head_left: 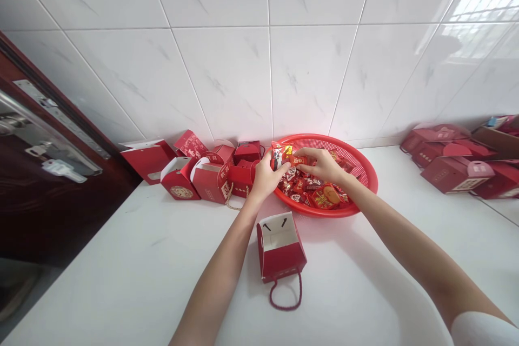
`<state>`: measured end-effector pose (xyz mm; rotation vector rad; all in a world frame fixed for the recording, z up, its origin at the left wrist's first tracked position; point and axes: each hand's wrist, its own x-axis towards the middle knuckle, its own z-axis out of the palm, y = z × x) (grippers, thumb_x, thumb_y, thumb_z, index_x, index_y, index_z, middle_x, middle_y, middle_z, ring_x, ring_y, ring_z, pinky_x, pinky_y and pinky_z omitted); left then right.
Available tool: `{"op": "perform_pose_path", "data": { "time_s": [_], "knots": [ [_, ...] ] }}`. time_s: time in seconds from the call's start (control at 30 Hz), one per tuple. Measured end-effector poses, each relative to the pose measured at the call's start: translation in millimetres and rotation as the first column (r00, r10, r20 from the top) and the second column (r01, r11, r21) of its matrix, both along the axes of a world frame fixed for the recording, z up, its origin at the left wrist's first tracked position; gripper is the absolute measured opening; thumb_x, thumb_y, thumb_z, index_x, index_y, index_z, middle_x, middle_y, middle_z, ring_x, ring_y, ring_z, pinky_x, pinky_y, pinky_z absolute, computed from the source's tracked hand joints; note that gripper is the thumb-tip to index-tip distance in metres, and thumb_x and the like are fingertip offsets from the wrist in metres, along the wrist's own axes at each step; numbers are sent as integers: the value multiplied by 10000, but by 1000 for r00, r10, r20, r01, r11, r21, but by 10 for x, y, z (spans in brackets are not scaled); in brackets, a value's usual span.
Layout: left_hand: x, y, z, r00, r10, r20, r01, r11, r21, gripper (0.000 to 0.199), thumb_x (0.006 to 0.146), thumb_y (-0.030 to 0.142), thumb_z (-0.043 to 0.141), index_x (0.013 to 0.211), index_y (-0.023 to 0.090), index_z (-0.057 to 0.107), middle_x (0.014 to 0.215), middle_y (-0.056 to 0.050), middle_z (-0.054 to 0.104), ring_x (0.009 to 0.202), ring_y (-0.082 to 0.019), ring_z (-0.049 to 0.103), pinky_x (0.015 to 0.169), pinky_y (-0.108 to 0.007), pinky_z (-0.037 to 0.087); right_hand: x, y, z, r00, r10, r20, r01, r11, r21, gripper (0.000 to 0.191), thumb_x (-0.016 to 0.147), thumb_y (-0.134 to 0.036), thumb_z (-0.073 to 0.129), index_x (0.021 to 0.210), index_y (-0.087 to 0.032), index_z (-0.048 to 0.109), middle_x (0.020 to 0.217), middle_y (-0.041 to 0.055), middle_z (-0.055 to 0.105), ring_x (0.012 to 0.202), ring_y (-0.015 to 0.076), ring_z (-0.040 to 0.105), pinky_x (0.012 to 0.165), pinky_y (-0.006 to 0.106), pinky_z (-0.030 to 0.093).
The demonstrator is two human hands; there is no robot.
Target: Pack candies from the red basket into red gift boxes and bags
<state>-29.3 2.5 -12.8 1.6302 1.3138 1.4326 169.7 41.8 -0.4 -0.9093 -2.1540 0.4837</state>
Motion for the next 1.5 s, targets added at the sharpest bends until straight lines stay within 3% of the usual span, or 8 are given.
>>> {"op": "perform_pose_path", "data": {
  "time_s": [0.33,0.5,0.7,0.9,1.0,1.3,1.4,1.5],
  "knots": [
    [34,-7,4,999,42,8,-42,999,21,232,737,235,753,944,200,656,846,-17,756,761,-203,685,733,-298,511,-10,-11,10,1000,15,6,-15,1000,-3,241,837,-276,679,1052,-183,735,1020,75,774,767,187,667,724,316,520],
    [45,26,-47,977,73,199,-75,997,3,289,724,307,764,961,189,650,916,-44,766,838,-219,708,783,-314,533,-8,-5,15,1000,-26,16,26,1000,4,227,841,-275,677,1044,-191,734,942,45,764,647,148,602,680,301,495],
    [23,85,-82,927,64,370,-54,998,-39,336,729,333,749,1008,185,636,1041,-79,762,953,-240,716,863,-346,552,6,39,-10,998,-60,19,60,998,19,205,826,-270,700,1013,-193,735,954,53,768,762,192,662,725,321,506],
    [29,46,-50,982,107,154,-111,994,17,269,756,310,750,973,195,638,958,-58,764,902,-237,713,844,-331,529,1,11,10,999,-50,11,50,999,1,178,821,-250,717,989,-195,729,919,40,755,737,178,651,719,313,511],
    [29,16,-33,994,79,75,-82,996,34,268,760,326,762,963,203,638,909,-46,759,868,-237,710,807,-325,526,-11,5,1,999,-40,12,40,999,1,197,800,-210,720,996,-194,726,924,39,755,732,173,646,718,307,512],
    [24,-15,5,999,6,37,-8,999,38,248,737,284,763,950,220,654,814,-5,733,799,-219,690,781,-308,511,-21,17,-20,999,33,33,-30,997,-75,284,762,-177,720,1045,-186,726,745,-4,712,600,135,614,620,266,496],
    [30,-21,0,998,-3,59,0,999,49,225,746,271,742,945,217,653,835,-11,738,792,-213,689,774,-302,512,-30,16,-9,997,65,-39,-71,985,-155,305,741,-203,730,1045,-182,719,773,2,710,602,141,634,594,273,519],
    [31,-24,-6,998,5,63,-8,999,51,201,753,276,739,922,211,652,850,-19,745,788,-206,688,766,-295,510,-48,-13,17,983,130,-132,-165,939,-301,320,742,-261,747,1049,-178,706,787,12,712,658,182,692,614,312,578]
  ]
}}
